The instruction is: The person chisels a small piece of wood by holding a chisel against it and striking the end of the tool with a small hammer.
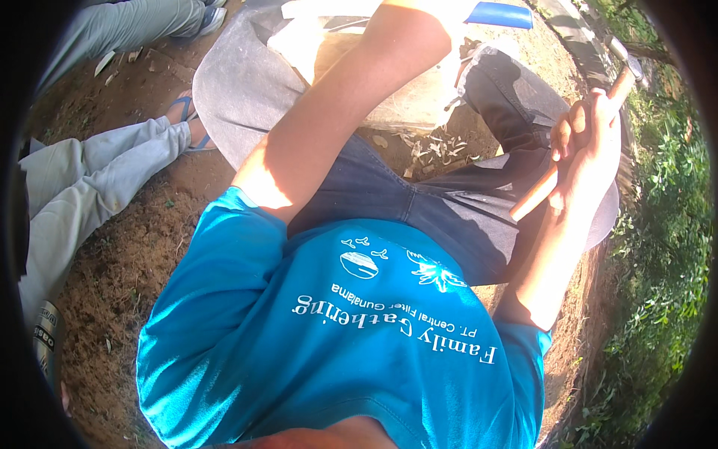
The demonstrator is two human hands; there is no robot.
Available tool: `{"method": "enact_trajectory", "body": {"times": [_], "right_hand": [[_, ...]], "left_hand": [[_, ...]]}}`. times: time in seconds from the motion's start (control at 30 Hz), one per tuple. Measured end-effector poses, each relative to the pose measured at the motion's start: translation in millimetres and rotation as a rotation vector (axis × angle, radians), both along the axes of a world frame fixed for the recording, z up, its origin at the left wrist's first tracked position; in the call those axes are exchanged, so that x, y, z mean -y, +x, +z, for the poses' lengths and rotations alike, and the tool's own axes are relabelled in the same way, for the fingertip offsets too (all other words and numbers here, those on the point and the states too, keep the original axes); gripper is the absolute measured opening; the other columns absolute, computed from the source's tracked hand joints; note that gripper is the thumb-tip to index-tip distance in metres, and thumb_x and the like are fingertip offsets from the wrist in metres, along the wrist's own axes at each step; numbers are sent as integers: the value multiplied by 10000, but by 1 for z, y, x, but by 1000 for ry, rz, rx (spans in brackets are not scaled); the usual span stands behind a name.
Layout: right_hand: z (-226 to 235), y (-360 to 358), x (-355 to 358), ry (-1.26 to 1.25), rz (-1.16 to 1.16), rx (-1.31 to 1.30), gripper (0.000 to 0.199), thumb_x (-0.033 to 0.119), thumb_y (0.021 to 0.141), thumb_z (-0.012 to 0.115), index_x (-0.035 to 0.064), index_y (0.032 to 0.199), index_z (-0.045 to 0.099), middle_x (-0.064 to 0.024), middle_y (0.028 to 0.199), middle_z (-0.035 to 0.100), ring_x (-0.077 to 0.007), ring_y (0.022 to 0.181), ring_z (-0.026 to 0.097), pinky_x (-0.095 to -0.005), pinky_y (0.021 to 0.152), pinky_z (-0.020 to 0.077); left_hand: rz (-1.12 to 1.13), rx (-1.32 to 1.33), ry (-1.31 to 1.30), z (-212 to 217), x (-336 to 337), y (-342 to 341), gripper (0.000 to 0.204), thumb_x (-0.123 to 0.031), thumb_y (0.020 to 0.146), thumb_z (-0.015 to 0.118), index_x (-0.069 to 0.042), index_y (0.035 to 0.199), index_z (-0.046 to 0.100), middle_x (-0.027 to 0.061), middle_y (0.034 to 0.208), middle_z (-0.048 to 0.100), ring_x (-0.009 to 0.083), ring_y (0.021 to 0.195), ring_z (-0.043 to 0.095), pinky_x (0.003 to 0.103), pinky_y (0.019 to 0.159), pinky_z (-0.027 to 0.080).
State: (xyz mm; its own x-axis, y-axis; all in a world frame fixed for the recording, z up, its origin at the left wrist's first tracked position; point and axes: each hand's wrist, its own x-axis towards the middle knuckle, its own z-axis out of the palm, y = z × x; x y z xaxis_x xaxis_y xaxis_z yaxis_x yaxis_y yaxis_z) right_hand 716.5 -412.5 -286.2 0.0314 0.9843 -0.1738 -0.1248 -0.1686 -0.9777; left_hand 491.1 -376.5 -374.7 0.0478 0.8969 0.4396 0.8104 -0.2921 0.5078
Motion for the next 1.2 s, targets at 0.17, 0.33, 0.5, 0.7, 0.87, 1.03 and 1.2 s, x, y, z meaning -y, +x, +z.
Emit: {"method": "enact_trajectory", "body": {"times": [0.17, 0.33, 0.5, 0.7, 0.87, 1.03, 1.2], "right_hand": [[23, 18, -8, 133, -62, -144, 229, 222, 997, 610, 50, 1103, 500, 24, 672, 375, -65, 512, 345, -204, 450, 316], [36, 41, -14, 203, -8, -188, 194, 199, 1018, 565, 55, 1116, 479, 21, 683, 375, -72, 551, 356, -216, 468, 321], [18, -22, 3, 82, -262, 97, 212, 268, 1042, 533, 59, 1018, 505, 48, 642, 338, -47, 492, 323, -193, 429, 289], [1, -21, 3, 114, -129, -35, 263, 311, 1010, 585, 75, 1055, 479, 36, 672, 444, -52, 505, 410, -204, 418, 329], [-21, -27, 22, -141, 221, 273, 330, 343, 1024, 567, 54, 1179, 531, 50, 653, 414, -34, 458, 348, -206, 397, 290], [-3, -3, -2, 38, -100, -18, 433, 307, 987, 620, 18, 1265, 459, 15, 698, 416, -64, 525, 382, -206, 430, 317], [14, 0, 8, 31, -84, 11, 263, 271, 1019, 575, 65, 1173, 525, 34, 668, 385, -52, 492, 330, -202, 421, 290]], "left_hand": [[12, 13, -3, 1, -2, 3, 169, -71, 844, 558, 15, 899, 693, 230, 797, 685, 379, 697, 685, 478, 624, 559], [19, 8, -10, 1, -3, 1, 168, -73, 845, 557, 15, 892, 691, 230, 787, 682, 380, 686, 681, 476, 619, 558], [0, -50, -32, -4, -4, -2, 166, -75, 846, 556, 16, 884, 690, 230, 778, 679, 381, 676, 678, 475, 614, 556], [-45, -194, -164, -10, 7, -23, 164, -78, 843, 556, 14, 861, 691, 224, 752, 674, 385, 647, 670, 475, 599, 553], [41, -122, -116, -17, 9, -28, 163, -88, 840, 558, -1, 818, 694, 222, 712, 665, 370, 603, 668, 475, 556, 546], [7, -146, -170, -17, 9, -31, 163, -87, 853, 551, -9, 857, 694, 229, 727, 664, 378, 637, 675, 483, 586, 551], [-64, -54, -52, 15, 15, -8, 174, -82, 877, 539, 1, 923, 684, 232, 796, 675, 381, 714, 684, 477, 643, 553]]}}
